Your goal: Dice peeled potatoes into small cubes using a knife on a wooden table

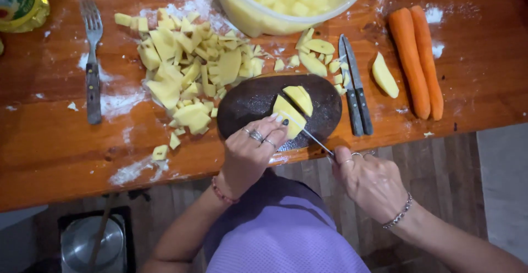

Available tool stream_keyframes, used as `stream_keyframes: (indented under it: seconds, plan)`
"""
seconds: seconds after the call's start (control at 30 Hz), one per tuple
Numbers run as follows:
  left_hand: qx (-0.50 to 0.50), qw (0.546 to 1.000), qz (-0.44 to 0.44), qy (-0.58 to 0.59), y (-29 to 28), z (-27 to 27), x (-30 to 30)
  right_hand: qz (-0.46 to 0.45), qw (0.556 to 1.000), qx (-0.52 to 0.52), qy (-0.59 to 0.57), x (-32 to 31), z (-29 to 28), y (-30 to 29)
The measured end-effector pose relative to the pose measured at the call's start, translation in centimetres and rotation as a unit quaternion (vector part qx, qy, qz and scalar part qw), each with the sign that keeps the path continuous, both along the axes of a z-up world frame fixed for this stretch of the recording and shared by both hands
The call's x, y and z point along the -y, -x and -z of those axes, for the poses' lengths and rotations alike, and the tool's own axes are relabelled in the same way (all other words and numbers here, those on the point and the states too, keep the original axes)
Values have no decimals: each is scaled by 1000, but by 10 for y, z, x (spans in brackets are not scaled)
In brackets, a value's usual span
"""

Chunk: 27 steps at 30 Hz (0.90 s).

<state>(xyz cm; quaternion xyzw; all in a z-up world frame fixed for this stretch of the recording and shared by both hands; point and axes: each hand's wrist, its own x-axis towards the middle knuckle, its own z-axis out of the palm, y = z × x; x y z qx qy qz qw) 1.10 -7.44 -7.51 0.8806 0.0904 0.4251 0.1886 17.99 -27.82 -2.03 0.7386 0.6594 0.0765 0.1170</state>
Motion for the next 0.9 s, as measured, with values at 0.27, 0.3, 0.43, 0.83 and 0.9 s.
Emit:
stream_keyframes:
  seconds: [0.27,0.3,0.43,0.83,0.9]
  plan:
    - [-2,1000,9,11,1,4,2,0,990,135,43,-3,7,11]
    - [-3,1000,8,9,1,4,2,10,990,137,29,-6,6,14]
    - [-12,1000,9,6,-1,6,4,-5,987,143,70,-16,9,12]
    - [48,994,-77,-61,-4,-1,5,-31,998,62,-8,-38,24,10]
    - [43,990,-90,-101,-5,8,6,2,999,47,-12,-43,19,13]
